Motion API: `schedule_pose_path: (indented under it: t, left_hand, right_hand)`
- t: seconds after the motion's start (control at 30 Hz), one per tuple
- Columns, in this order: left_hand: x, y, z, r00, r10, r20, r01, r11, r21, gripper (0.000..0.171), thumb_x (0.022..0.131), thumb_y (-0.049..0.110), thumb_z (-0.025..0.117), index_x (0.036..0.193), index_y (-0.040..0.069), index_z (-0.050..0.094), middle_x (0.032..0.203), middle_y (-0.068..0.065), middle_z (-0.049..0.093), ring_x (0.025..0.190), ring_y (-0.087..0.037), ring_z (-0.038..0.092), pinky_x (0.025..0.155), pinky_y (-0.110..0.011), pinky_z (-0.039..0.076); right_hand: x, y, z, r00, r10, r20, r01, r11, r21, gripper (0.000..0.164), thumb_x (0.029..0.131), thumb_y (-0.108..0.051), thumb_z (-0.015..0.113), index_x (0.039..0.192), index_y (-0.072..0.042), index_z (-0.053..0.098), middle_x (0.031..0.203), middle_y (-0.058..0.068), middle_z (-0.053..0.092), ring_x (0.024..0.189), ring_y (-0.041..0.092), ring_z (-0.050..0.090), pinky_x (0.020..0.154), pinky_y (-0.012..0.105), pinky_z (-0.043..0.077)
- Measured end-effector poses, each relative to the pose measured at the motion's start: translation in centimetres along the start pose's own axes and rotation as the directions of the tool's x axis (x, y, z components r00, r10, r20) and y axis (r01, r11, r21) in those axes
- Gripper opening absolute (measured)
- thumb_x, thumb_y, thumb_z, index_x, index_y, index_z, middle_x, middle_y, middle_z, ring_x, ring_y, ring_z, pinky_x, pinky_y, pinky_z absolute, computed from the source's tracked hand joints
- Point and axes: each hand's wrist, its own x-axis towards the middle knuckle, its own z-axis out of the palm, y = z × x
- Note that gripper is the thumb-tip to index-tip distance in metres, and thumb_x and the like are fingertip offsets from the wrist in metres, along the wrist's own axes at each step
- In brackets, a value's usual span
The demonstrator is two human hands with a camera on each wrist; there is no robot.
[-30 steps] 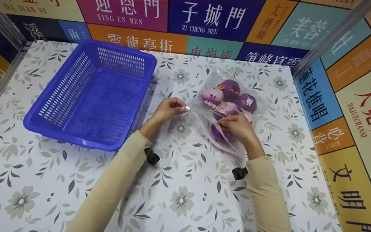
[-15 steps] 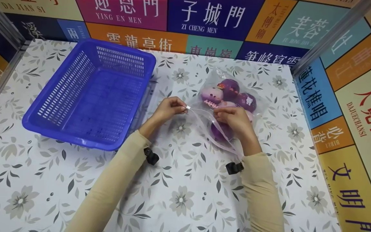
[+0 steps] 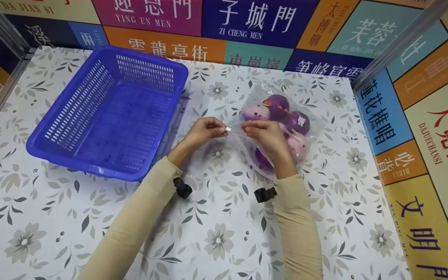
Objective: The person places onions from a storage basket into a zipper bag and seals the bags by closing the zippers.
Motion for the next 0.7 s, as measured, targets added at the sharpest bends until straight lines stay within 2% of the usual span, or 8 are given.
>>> schedule_pose_path:
  t: [0.27,0.5,0.7]
  left_hand:
    - [0.0,0.0,0.1,1.000,-0.002,-0.003,0.002,0.999,-0.032,0.010,0.085,-0.009,0.056,0.089,-0.018,0.057,0.081,-0.023,0.062,0.070,-0.019,0.061,0.074,-0.028,0.053]
    - [-0.1,0.1,0.1,0.999,0.033,-0.013,-0.033,0.999,0.009,0.009,0.085,-0.008,0.057,0.087,-0.017,0.058,0.069,-0.008,0.059,0.064,-0.012,0.058,0.069,-0.025,0.054]
    - [0.0,0.2,0.2,0.999,0.035,-0.019,-0.035,0.999,0.012,0.009,0.085,-0.008,0.057,0.086,-0.017,0.058,0.067,-0.006,0.058,0.062,-0.011,0.058,0.067,-0.024,0.054]
  right_hand:
    - [1.3,0.9,1.0,0.998,-0.008,-0.056,0.007,1.000,-0.019,0.013,0.081,0.007,0.062,0.092,0.005,0.069,0.085,0.009,0.067,0.080,0.015,0.061,0.076,0.025,0.051]
    - [1.7,1.3,1.6,0.998,-0.003,-0.070,0.005,1.000,0.025,0.015,0.080,0.011,0.061,0.093,0.007,0.069,0.086,0.009,0.067,0.082,0.018,0.061,0.078,0.027,0.051]
    - [2.0,1.4,2.0,0.995,-0.038,-0.093,0.038,0.999,-0.007,0.015,0.080,0.012,0.060,0.093,0.008,0.068,0.085,0.007,0.068,0.082,0.016,0.062,0.075,0.025,0.051]
